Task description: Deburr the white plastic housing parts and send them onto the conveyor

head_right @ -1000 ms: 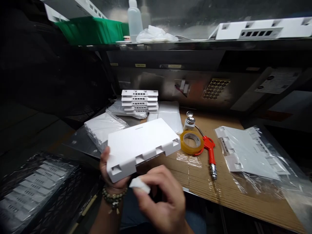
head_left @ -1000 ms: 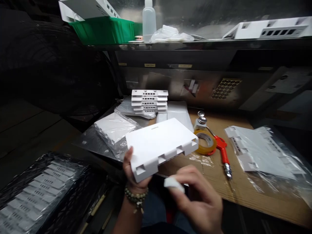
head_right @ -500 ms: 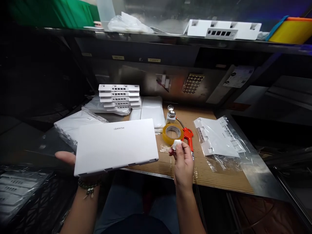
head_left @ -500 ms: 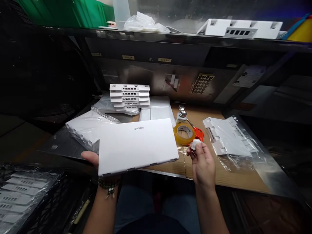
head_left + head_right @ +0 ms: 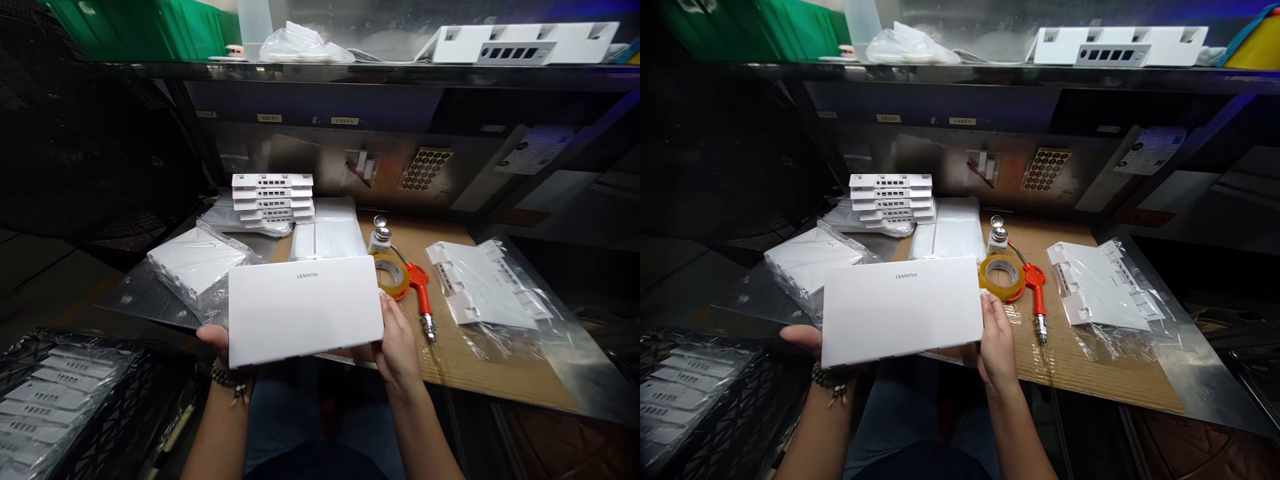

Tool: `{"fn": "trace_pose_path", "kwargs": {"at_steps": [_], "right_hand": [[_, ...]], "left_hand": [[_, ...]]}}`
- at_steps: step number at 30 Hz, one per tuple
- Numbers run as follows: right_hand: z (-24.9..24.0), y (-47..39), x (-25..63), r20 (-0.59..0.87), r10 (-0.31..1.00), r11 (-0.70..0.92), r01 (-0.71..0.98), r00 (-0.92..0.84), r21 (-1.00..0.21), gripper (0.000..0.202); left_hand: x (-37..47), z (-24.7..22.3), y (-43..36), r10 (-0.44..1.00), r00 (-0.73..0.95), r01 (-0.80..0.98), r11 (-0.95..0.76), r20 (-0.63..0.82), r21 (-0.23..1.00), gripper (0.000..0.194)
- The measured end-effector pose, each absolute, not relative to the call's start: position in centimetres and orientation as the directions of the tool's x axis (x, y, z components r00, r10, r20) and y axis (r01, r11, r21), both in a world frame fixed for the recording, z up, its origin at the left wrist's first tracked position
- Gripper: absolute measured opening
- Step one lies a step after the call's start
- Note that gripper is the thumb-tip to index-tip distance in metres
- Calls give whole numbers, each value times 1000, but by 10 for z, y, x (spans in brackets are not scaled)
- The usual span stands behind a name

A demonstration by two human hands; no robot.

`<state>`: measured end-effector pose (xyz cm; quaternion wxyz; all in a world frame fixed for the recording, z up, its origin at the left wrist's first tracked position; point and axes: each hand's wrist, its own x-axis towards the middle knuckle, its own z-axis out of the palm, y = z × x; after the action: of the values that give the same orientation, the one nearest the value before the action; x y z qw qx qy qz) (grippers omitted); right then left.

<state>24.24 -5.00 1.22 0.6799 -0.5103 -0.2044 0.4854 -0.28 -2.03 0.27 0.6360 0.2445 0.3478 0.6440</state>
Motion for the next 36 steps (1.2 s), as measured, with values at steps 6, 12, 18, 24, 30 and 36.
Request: {"fn": "trace_pose_path", "kwargs": {"at_steps": [6, 12, 18, 24, 30, 36], "right_hand": [[-3, -47, 262, 17, 900, 147, -267, 435, -952, 39], [5, -44, 282, 300, 803, 315, 62, 515, -947, 33], [40, -53, 289, 38, 943, 146, -309, 330, -940, 36], [41, -55, 285, -141, 941, 15, -456, 307, -890, 48], [32, -53, 288, -147, 914, 63, -490, 378, -869, 43], [35, -55, 288, 28, 851, 283, -411, 525, -867, 28]], "left_hand": [[-14, 33, -10, 982, 10, -398, 175, -186, 901, 74], [-22, 31, -6, 991, -62, -158, -128, 119, 979, 37], [-16, 43, -4, 985, 73, -141, -146, 158, 979, 28], [7, 61, -6, 943, 235, -36, -236, 238, 971, 19], [1, 59, -4, 827, 439, 27, -403, 351, 915, 14], [17, 44, -8, 958, 101, -335, -220, 267, 916, 69]]}}
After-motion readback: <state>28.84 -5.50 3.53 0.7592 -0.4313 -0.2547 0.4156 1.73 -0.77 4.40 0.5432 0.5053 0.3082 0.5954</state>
